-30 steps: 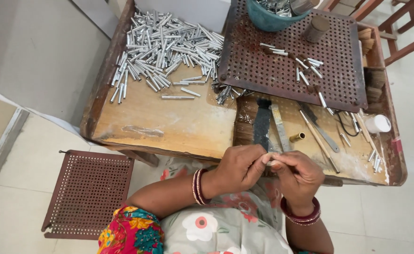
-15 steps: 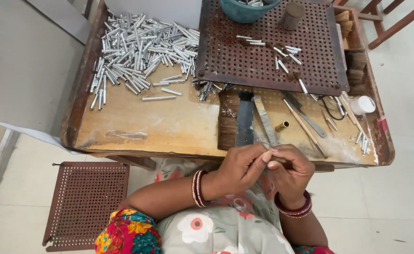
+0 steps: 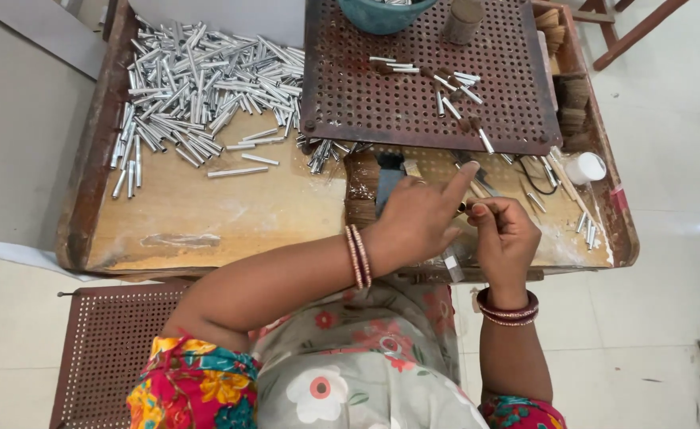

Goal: The recorder is assembling small metal tubes into a grid-like board for manufacturing.

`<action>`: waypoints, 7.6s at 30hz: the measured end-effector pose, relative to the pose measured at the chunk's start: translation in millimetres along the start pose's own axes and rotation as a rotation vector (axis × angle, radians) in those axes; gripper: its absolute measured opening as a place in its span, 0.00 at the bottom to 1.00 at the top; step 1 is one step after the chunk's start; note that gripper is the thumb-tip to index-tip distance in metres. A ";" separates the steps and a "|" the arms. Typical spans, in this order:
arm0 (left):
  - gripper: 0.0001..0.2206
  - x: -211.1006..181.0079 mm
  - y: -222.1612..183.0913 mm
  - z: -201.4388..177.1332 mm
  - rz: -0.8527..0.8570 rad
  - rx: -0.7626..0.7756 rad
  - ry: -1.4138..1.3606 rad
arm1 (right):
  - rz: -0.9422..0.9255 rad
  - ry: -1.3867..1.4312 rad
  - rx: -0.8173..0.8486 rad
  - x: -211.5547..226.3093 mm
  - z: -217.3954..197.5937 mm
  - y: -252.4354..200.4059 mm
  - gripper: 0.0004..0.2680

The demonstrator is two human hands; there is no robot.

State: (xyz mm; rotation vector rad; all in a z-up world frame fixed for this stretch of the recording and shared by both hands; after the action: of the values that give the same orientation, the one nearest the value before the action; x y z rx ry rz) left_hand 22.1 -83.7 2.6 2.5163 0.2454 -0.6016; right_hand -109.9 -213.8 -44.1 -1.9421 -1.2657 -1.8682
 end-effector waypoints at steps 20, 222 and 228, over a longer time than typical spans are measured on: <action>0.31 -5.6 -7.6 -29.6 0.056 -0.123 -0.004 | -0.495 -0.839 0.333 66.7 -8.7 -3.6 0.30; 0.08 -19.3 -115.4 -49.9 0.068 -0.379 -0.467 | -0.055 0.279 0.103 66.1 45.8 -79.3 0.06; 0.07 -22.5 -118.2 -53.1 0.058 -0.354 -0.479 | -0.357 -0.117 0.051 86.7 41.2 -79.5 0.04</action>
State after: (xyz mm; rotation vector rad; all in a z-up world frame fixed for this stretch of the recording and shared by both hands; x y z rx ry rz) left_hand -12.5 43.2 -1.0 1.9680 0.0892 -1.0141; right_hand -143.5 -98.8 -9.6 -1.9248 -1.7789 -1.8684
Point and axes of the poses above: each hand's wrist, its own y-axis towards the middle knuckle, its own z-axis out of the palm, x = y × z, the point moved 1 cm from there along y, towards the middle knuckle, and after that the axes turned 2 degrees about x, right-handed, at the moved point
